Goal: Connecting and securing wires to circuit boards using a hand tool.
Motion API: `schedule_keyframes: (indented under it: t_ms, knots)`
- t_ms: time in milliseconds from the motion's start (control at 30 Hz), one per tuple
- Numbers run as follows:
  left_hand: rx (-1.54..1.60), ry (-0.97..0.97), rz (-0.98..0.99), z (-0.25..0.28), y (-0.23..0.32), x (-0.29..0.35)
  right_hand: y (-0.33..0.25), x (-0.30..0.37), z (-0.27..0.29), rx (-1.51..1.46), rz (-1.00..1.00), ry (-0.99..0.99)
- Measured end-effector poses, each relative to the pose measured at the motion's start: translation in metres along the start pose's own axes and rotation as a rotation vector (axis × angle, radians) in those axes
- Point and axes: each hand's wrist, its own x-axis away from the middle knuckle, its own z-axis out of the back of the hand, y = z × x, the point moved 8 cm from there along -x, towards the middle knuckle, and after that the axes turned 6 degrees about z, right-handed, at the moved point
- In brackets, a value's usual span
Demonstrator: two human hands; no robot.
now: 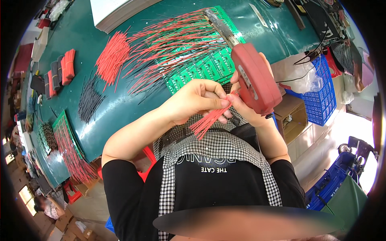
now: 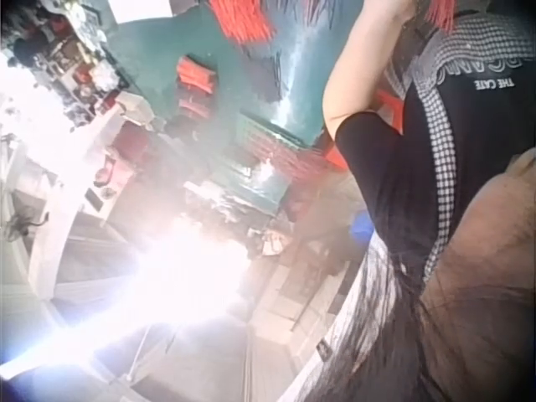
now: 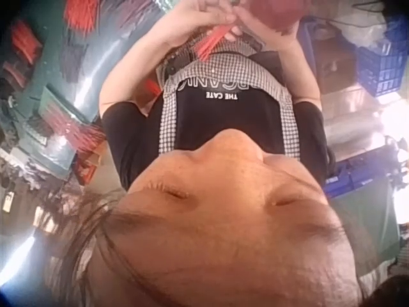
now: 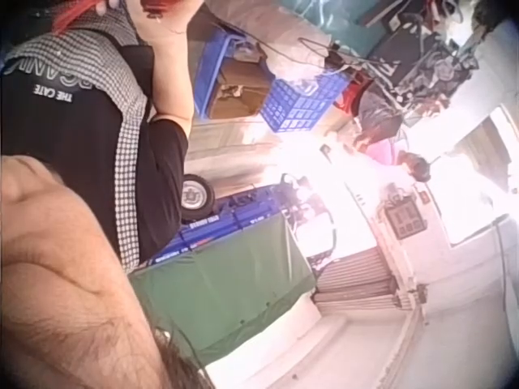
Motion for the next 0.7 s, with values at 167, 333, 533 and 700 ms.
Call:
schedule_keyframes:
  t_ms: [167,333,533,700]
  knots:
    - [0.061,-0.026,-0.017,0.001,-0.003,-0.003,-0.003,0.000,0.000,0.027,0.047,0.018]
    - [0.024,0.054,-0.035,0.004,0.000,-0.003,-0.001,0.001,0.002,-0.008,0.047,0.003]
    - [-0.037,0.043,-0.065,0.000,0.005,-0.001,0.003,0.005,0.005,0.020,0.013,0.065]
    - [-0.182,0.045,0.003,-0.004,0.008,0.002,-0.005,0.005,-0.001,0.207,0.132,-0.096]
